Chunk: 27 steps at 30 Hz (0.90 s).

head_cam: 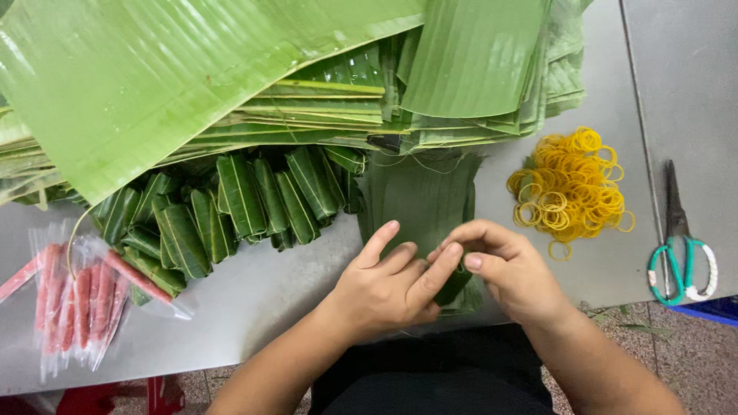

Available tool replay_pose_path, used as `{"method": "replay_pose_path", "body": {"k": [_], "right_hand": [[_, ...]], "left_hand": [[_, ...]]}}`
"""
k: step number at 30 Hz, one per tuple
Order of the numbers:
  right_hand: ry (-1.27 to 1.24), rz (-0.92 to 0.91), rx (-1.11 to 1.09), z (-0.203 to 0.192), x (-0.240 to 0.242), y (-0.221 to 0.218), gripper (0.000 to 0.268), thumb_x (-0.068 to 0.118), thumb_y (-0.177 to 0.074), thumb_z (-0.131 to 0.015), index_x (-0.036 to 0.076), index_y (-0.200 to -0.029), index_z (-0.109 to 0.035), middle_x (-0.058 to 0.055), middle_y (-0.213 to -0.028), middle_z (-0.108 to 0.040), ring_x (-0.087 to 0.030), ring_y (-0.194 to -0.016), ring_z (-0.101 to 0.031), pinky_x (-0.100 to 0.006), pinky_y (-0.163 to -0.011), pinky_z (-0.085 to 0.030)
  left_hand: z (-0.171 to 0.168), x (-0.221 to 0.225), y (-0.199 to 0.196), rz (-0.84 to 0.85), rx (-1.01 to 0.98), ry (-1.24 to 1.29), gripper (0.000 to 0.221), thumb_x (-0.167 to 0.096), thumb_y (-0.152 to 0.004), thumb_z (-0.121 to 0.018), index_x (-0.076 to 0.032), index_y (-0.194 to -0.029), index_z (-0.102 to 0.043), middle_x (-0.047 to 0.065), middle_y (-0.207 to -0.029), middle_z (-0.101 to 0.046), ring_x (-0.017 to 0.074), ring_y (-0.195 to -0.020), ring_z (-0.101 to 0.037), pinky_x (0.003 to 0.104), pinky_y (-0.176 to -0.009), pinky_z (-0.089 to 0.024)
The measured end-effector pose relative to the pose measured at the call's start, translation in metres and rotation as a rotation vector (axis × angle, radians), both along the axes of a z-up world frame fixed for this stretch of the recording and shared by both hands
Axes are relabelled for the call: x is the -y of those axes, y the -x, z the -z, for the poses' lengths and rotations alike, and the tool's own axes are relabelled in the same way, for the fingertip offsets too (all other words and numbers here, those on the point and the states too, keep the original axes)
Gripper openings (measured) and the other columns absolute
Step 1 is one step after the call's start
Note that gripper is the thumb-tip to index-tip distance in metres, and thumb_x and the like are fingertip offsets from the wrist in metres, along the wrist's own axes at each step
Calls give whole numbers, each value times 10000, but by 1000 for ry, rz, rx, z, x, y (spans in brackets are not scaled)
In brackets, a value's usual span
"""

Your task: The person folds banana leaves into cylindrical bundles, places a small pink item inside, and secures each bundle with a yellow rubber band. The finished bundles are stacked on the table.

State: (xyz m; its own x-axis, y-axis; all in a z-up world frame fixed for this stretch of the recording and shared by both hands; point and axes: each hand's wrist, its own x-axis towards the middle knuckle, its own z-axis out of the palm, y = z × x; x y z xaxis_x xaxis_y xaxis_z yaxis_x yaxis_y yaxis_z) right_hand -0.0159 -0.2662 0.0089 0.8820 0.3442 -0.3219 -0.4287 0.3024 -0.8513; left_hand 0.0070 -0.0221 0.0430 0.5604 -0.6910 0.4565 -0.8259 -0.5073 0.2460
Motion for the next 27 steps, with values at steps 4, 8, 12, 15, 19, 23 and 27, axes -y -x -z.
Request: {"method": "replay_pose_path", "body": {"k": [4,8,12,15,19,23,27], "right_hand": [[48,32,163,-16,-7,1,219,130,-989,-656,-41,-1124,-678,-172,-1183,-704,-254,-1143,-665,-388,-1036,-514],[399,-6,527,-28,-5,0,225,177,-1063,-574,2,-1134,-697,-153,-1265,-722,-263,-1254,-644,-372,-1116,-487],[743,28,523,-26,14,-14,289,180,-1008,-550,36,-1211,-696,-119,-1259,-703,-268,-1214,-645,-383,-1064,-464],[1551,194,815,-11,43,-34,183,162,-988,-741,81,-1152,-755,-107,-1166,-704,-322,-1135,-620,-449,-1021,-471],[1811,259,794,11,68,-35,145,223,-924,-839,169,-1053,-801,-48,-1113,-699,-299,-1098,-620,-434,-946,-434],[1786,322,826,13,85,-22,68,212,-1010,-832,190,-1069,-807,6,-1106,-706,-233,-1072,-612,-387,-994,-415],[1736,417,817,-9,77,-18,85,152,-1011,-860,144,-1090,-832,-10,-1077,-728,-214,-1070,-629,-394,-983,-422]], "left_hand": [[3,4,4,43,-61,136,896,-526,-837,-804,13,-1489,-509,55,-1138,-729,241,-1089,-668,543,-1226,-294],[6,14,9,-15,-199,277,884,-546,-790,-842,6,-1406,-531,74,-1162,-688,248,-1157,-666,586,-1242,-238],[11,16,9,-65,-396,342,968,-583,-684,-872,-26,-1374,-484,132,-1295,-620,316,-1257,-627,603,-1266,-243],[12,9,10,-69,-548,414,1029,-556,-629,-881,-34,-1410,-459,141,-1344,-607,318,-1293,-624,626,-1271,-267],[13,2,8,-46,-640,487,1051,-516,-650,-891,-39,-1474,-446,126,-1398,-608,287,-1269,-639,661,-1298,-282],[17,7,8,-32,-750,500,1061,-489,-644,-894,-35,-1492,-446,124,-1401,-588,317,-1367,-591,587,-1303,-314],[22,9,6,-17,-839,572,1027,-431,-676,-898,-27,-1498,-433,160,-1485,-504,331,-1443,-501,462,-1281,-393]]}}
